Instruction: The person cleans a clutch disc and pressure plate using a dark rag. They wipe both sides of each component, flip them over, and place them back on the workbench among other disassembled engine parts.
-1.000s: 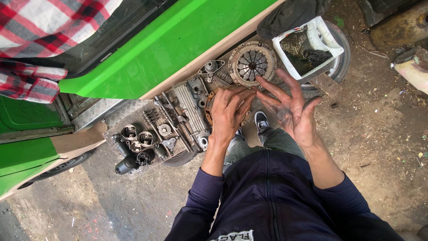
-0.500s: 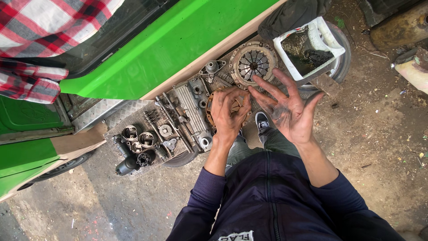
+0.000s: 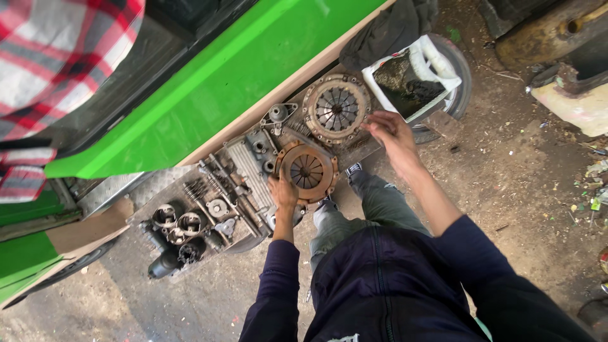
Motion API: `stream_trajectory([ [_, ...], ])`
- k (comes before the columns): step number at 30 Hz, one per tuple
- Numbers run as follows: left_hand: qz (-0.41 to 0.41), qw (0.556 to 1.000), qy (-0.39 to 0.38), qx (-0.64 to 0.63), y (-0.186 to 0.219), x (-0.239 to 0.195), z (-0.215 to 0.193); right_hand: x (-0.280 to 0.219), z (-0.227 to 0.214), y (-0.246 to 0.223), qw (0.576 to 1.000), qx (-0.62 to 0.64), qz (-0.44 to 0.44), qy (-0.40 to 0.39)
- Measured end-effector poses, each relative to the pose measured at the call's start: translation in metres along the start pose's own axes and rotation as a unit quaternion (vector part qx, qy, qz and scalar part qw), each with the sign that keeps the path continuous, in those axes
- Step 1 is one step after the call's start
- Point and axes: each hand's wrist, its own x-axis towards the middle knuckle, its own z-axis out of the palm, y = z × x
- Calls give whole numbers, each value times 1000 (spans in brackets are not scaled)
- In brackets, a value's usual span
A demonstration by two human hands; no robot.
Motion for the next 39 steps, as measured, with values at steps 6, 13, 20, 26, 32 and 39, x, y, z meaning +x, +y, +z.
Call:
stream_trajectory([
  [6,-114,992,-43,-40,-21,4,47,164,-76,11,934,-327,-121,75],
  [13,-221,968,43,-106,-17,3,40,322,-107,-2,793,-569,-191,103],
  [20,-317,942,-13,-107,-11,20,40,377,-133,9,843,-533,-11,77],
  [26,-300,913,-52,-273,-27,21,27,336,-158,-24,910,-387,-143,50],
  [32,-309,866,-80,-384,-34,21,23,304,-172,-45,960,157,62,224],
  [39,-316,830,-79,-454,-36,16,28,257,-140,-42,969,204,133,38],
])
